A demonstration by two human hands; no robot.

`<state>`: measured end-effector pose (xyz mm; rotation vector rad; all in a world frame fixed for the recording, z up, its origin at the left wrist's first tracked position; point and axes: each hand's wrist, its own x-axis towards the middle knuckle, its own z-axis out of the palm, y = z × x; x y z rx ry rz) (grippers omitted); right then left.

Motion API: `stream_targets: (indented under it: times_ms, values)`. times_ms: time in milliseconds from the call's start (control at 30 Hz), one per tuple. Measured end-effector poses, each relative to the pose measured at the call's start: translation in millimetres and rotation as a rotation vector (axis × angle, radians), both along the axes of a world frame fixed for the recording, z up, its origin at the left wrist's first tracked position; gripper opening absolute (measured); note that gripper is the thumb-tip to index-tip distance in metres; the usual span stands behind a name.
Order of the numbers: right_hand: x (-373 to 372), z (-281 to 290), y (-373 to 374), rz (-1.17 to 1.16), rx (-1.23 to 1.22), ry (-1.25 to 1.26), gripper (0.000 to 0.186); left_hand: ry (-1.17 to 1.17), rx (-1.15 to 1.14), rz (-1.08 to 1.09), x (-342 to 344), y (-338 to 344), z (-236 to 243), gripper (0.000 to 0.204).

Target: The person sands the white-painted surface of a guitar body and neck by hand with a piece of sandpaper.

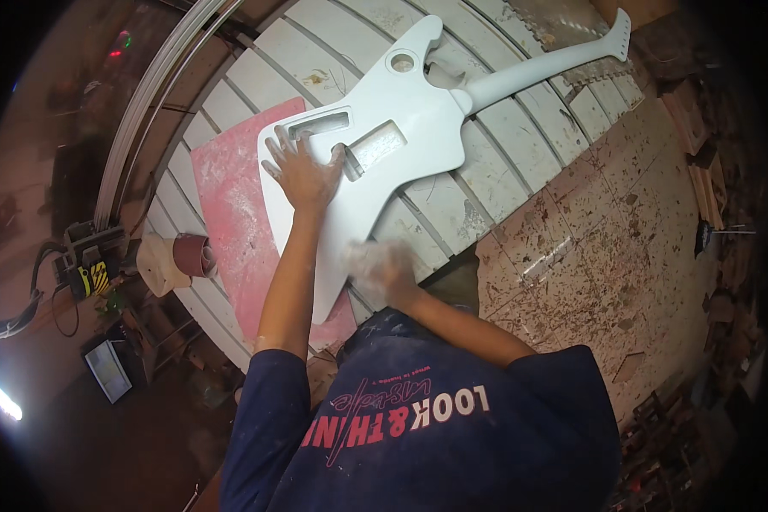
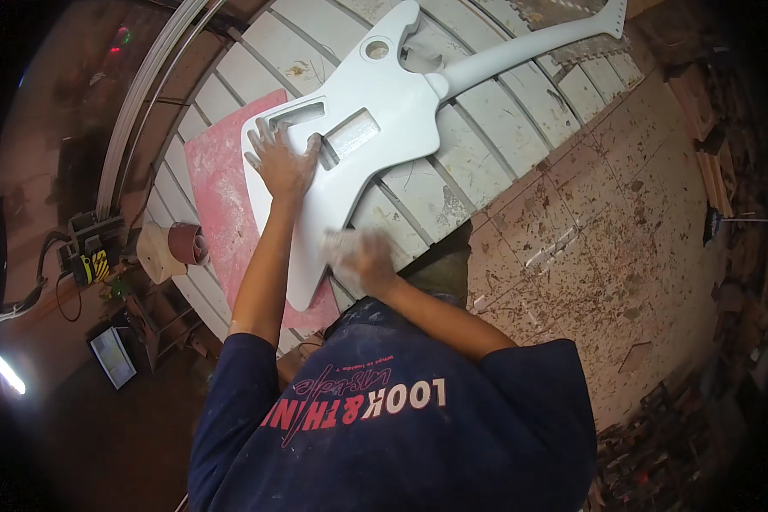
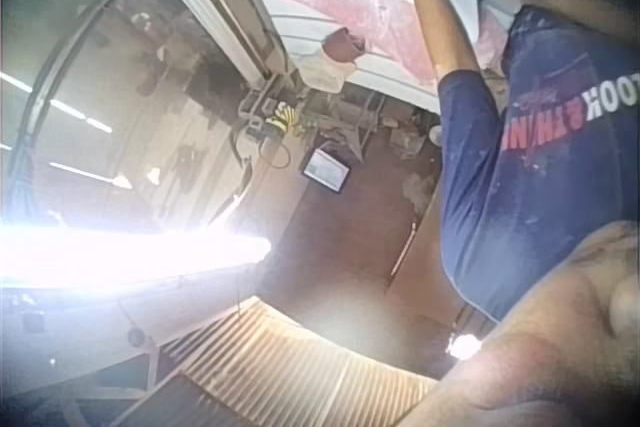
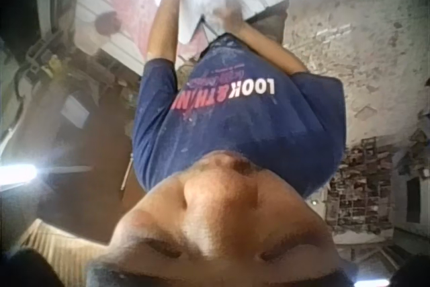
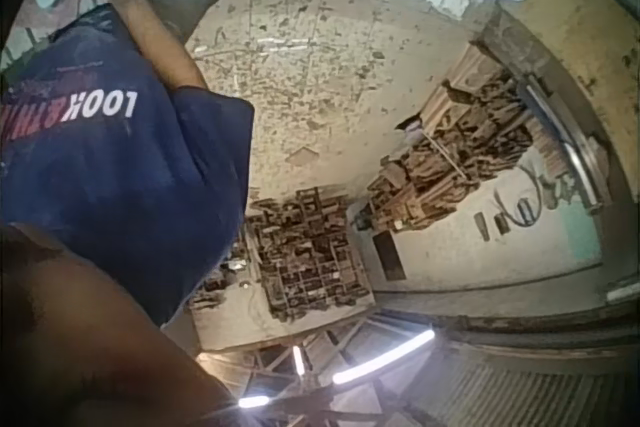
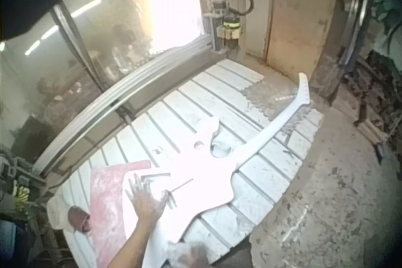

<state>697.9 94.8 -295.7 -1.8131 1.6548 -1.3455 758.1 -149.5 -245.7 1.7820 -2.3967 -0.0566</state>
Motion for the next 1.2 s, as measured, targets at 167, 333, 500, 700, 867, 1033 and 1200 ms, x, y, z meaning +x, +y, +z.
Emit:
stream_targets:
  times_ms: [167,333,500,700,867,1033,1200]
  values:
    - [-44.5,-23.0,-32.4,-0.204,0.026,-0.036,0.035,0.019,-0.004,0.000,-1.2,-2.3,0.8,0.081]
    - [3.4,3.1,1.2,-0.025,-0.153,0.004,0.030,0.015,0.028,0.011,-0.8,1.8,0.5,0.082]
    - [-31.0,2.2,-30.9,-0.197,-0.067,-0.005,0.033,0.001,0.007,0.011,3.5,2.5,-3.3,0.080]
    - [-1.3,8.7,-14.0,-0.108,-0.087,0.020,0.048,0.016,-0.006,-0.001,0.5,-0.4,-2.0,0.079]
    - [-63.7,-9.5,-51.6,-0.530,-0.024,-0.007,0.054,0.010,-0.019,-0.015,0.3,0.1,-2.8,0.078]
    - [-111.4,10.3,-84.4,-1.012,0.158,-0.351,0.050,-0.022,-0.004,-0.008,1.8,1.6,-1.9,0.079]
    - [-106.2,24.8,-65.0,-0.741,0.092,0.065,0.042,-0.015,-0.001,-0.006,2.5,1.9,-2.1,0.079]
